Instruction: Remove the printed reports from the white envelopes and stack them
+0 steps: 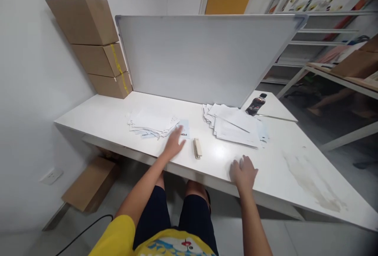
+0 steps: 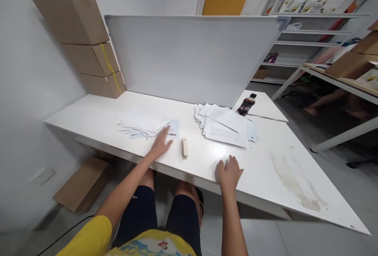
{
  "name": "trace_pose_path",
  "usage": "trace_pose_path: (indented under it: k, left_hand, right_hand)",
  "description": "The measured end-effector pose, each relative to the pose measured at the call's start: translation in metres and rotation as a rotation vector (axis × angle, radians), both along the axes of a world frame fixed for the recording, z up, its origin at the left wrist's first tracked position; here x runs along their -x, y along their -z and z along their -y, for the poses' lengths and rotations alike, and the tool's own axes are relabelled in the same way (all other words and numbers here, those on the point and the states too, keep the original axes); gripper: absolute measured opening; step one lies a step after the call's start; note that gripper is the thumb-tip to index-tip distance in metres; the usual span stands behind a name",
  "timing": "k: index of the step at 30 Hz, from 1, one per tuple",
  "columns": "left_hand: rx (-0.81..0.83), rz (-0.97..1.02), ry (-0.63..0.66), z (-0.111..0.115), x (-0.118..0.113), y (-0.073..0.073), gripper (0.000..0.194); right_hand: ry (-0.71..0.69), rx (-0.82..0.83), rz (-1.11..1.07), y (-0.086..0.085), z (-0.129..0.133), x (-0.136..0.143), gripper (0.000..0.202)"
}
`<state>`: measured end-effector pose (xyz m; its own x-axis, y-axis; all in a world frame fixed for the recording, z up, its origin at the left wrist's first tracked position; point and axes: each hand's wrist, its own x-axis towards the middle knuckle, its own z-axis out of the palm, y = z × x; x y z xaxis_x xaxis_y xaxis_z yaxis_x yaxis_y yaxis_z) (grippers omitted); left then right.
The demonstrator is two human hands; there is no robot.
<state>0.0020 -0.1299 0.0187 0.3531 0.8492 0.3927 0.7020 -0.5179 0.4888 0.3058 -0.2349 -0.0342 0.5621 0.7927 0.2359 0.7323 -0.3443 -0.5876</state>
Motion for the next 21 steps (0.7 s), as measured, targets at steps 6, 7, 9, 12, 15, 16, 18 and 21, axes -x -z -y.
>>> trace_pose_path:
  k: [6, 7, 9, 12, 15, 16, 18, 21]
  left_hand:
    - [-0.008, -0.172, -0.435, -0.047, 0.054, 0.002, 0.051]
    - [-0.025, -0.198, -0.428, -0.047, 0.056, 0.004, 0.045]
    - [-0.083, -0.226, -0.391, -0.045, 0.055, 0.009, 0.036]
    - [-0.116, -0.221, -0.299, -0.041, 0.052, 0.013, 0.035]
    - [-0.098, -0.23, -0.182, -0.039, 0.053, 0.012, 0.036]
    - [-0.092, -0.242, -0.144, -0.039, 0.053, 0.011, 0.035]
    - [-0.096, -0.279, -0.065, -0.038, 0.054, 0.008, 0.035]
    - [-0.135, -0.334, -0.091, -0.038, 0.053, 0.004, 0.045]
  right_hand:
    - [-0.06, 0.173, 0.185, -0.008, 0.003, 0.02, 0.059]
    - [-0.056, 0.18, 0.189, -0.008, 0.003, 0.02, 0.059]
    - [-0.056, 0.184, 0.194, -0.007, 0.002, 0.019, 0.059]
    - [-0.067, 0.18, 0.191, -0.005, 0.003, 0.016, 0.06]
    - [-0.077, 0.185, 0.191, -0.004, 0.003, 0.016, 0.06]
    - [-0.076, 0.19, 0.19, -0.004, 0.004, 0.017, 0.06]
    - [-0.077, 0.205, 0.188, -0.006, 0.004, 0.017, 0.061]
    - [-0.08, 0.225, 0.193, -0.007, 0.004, 0.019, 0.061]
